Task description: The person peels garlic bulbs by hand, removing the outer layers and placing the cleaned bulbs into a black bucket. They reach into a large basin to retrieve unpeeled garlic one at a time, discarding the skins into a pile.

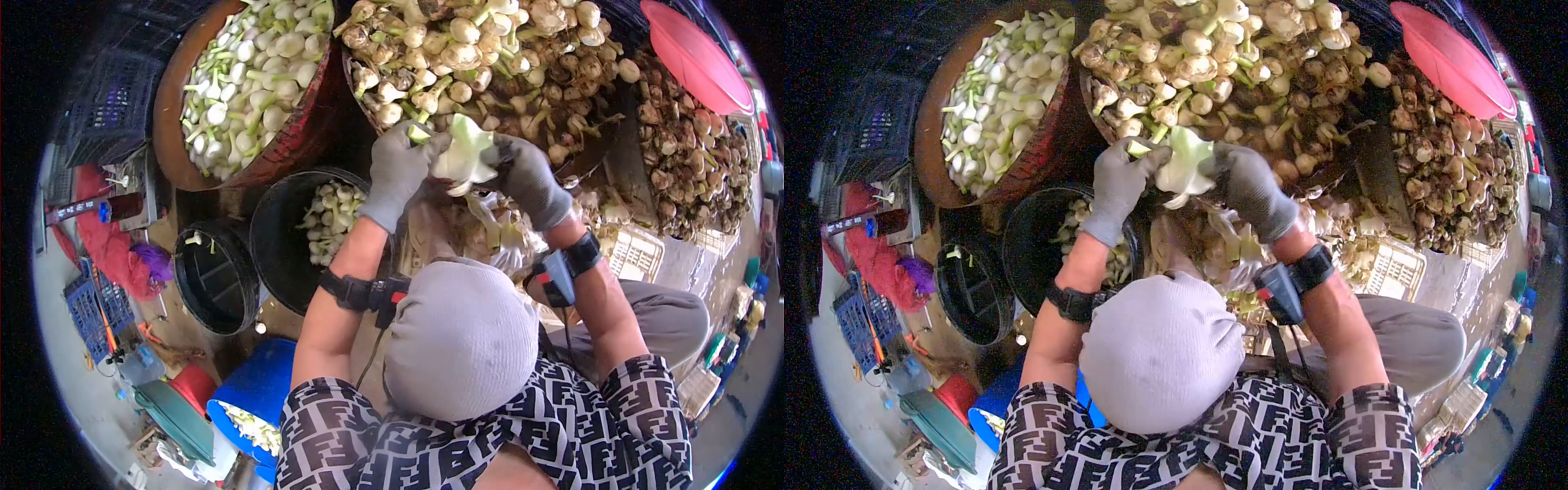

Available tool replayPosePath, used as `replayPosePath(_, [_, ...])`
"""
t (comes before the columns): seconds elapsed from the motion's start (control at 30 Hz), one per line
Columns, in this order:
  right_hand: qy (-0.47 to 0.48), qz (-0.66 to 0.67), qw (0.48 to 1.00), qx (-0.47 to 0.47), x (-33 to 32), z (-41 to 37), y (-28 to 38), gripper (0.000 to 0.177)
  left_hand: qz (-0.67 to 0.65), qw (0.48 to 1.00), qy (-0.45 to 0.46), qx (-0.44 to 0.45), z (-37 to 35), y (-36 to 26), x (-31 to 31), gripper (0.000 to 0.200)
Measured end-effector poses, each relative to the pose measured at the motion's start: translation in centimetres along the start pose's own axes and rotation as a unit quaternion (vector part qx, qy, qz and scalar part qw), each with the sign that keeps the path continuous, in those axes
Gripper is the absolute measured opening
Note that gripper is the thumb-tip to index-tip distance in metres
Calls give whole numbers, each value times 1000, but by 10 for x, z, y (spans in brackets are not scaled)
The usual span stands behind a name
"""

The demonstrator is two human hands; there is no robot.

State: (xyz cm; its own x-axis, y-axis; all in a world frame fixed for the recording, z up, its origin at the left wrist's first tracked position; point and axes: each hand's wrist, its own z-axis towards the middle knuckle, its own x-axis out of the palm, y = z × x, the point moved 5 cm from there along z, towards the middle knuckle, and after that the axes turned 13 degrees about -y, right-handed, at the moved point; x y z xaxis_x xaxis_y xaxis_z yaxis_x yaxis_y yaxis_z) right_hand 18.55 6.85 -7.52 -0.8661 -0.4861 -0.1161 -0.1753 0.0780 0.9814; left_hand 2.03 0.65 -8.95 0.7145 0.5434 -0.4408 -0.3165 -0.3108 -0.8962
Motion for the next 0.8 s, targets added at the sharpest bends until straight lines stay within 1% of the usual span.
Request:
replayPosePath(0.03, [16,-63,997,-36,-11,-1,1,18,-28,998,50,-23,-2,-5,-1,22])
replayPosePath(0.07, [32,-126,989,-72,-22,-1,2,19,-93,992,81,-33,-4,-7,-1,22])
replayPosePath(0.1, [-34,-137,983,-116,-29,-1,5,19,-157,980,111,-42,-5,-8,-2,23])
replayPosePath(0.13, [-31,-216,949,-227,-39,-5,24,17,-221,964,140,-52,-7,-10,-3,24])
replayPosePath(0.17, [-40,-227,952,-203,-50,-5,18,21,-233,957,176,-7,-8,-12,-8,23])
replayPosePath(0.2, [-48,-239,953,-179,-64,-6,13,24,-312,930,194,-17,-9,-14,-8,22])
replayPosePath(0.23, [-76,-313,905,-276,-70,-21,26,26,-389,897,209,-27,-10,-15,-8,21])
replayPosePath(0.27, [-53,-340,883,-320,-74,-27,26,25,-463,858,222,-36,-10,-15,-9,20])
replayPosePath(0.3, [-81,-300,909,-279,-86,-34,11,26,-519,822,222,-81,-9,-4,-9,22])
replayPosePath(0.4, [-55,-294,932,-204,-111,-58,-9,26,-667,698,161,-205,0,12,-14,26])
replayPosePath(0.47, [62,-411,905,-95,-106,-69,-9,25,-647,715,87,-251,12,39,-19,29])
replayPosePath(0.5, [105,-338,928,113,-107,-75,-33,26,-634,722,50,-274,18,53,-22,32])
replayPosePath(0.53, [142,-247,904,317,-99,-86,-42,26,-644,697,50,-311,25,61,-27,30])
replayPosePath(0.57, [277,-434,833,204,-88,-88,-30,33,-604,715,-41,-349,32,77,-38,28])
replayPosePath(0.6, [275,-527,803,50,-87,-89,-29,31,-685,673,-43,-277,41,60,-52,34])
replayPosePath(0.63, [231,-535,811,61,-86,-78,-27,29,-771,578,19,-267,54,59,-65,41])
replayPosePath(0.67, [189,-542,816,70,-85,-60,-25,27,-833,483,27,-268,68,63,-79,35])
replayPosePath(0.7, [117,-445,881,106,-90,-45,-27,26,-793,566,-34,-222,73,52,-93,36])
replayPosePath(0.73, [100,-451,885,50,-85,-27,-26,25,-741,642,-95,-172,77,40,-107,37])
replayPosePath(0.77, [81,-455,887,-5,-73,-8,-24,24,-748,634,-47,-191,77,37,-101,37])
replayPosePath(0.8, [78,-436,897,-7,-61,10,-29,24,-753,624,2,-208,78,33,-93,38])
